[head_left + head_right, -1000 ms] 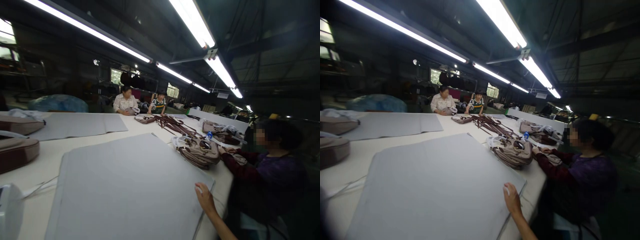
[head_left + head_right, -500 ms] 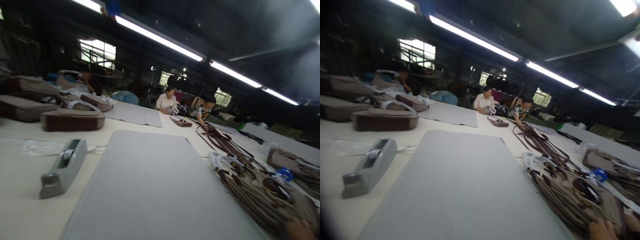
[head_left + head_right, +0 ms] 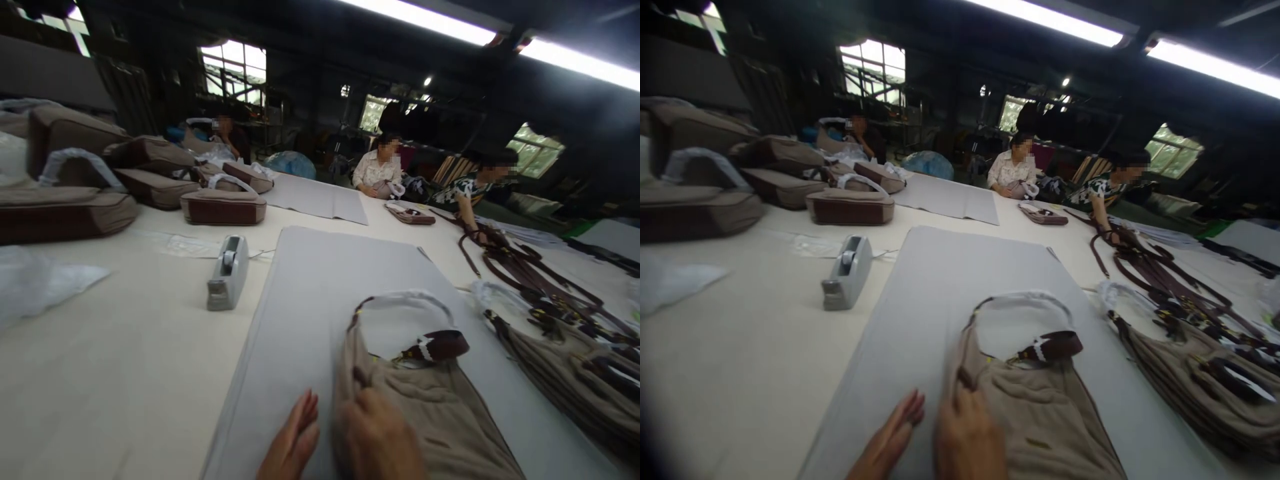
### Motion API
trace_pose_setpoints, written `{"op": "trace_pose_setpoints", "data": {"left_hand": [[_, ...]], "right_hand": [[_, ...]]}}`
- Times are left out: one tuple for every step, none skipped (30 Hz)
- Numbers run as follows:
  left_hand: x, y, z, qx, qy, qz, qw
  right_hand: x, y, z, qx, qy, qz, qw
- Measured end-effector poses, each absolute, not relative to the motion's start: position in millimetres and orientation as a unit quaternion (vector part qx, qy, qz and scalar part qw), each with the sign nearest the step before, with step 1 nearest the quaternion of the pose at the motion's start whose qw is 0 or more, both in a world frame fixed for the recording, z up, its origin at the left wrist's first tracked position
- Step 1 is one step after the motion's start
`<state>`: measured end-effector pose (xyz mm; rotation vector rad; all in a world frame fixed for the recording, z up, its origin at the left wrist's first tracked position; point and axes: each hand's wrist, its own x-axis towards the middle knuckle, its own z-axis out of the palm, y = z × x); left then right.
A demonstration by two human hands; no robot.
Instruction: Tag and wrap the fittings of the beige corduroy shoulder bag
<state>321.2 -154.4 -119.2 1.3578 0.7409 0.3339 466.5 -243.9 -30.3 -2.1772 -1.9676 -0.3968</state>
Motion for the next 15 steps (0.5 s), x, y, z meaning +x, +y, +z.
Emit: {"op": "trace_pose_setpoints", "data": {"left_hand": [[318,-145,-111,0.541,0.361,0.171,0.740],[314,-136,-102,0.516,0.380,0.203,0.741],[308,-127,-94,0.489,0.395,0.206,0.750],[301,-121,-88,0.467,0.403,0.205,0.760],[292,-116,-83,0.452,0.403,0.203,0.769],[282,-113,-80,0.437,0.396,0.201,0.782],[272,-110,-79,0.426,0.384,0.205,0.793],[261,-108,-80,0.423,0.370,0.211,0.799],[248,-104,-81,0.437,0.358,0.216,0.796],[233,-97,-83,0.460,0.351,0.217,0.786],[216,-86,-86,0.486,0.352,0.213,0.771],[195,-72,-88,0.518,0.361,0.208,0.747],[172,-54,-90,0.546,0.379,0.206,0.718],[147,-34,-90,0.558,0.398,0.210,0.697],[121,-12,-89,0.584,0.421,0.211,0.661]], "right_hand": [[433,-236,-33,-0.705,-0.691,-0.096,0.124],[413,-231,-32,-0.675,-0.716,-0.078,0.162],[409,-229,-29,-0.652,-0.726,-0.056,0.212],[419,-227,-25,-0.646,-0.722,-0.061,0.242],[440,-225,-21,-0.682,-0.679,-0.092,0.255],[468,-221,-19,-0.760,-0.568,-0.126,0.289],[495,-217,-20,-0.836,-0.453,-0.096,0.295],[519,-212,-23,-0.888,-0.359,-0.003,0.288],[533,-207,-28,-0.897,-0.342,0.065,0.274],[538,-204,-37,-0.891,-0.345,0.130,0.263],[531,-201,-47,-0.882,-0.347,0.201,0.247],[515,-200,-58,-0.869,-0.364,0.241,0.235],[492,-201,-69,-0.851,-0.380,0.279,0.232],[466,-202,-79,-0.829,-0.393,0.320,0.237],[439,-203,-86,-0.796,-0.416,0.365,0.247]]}}
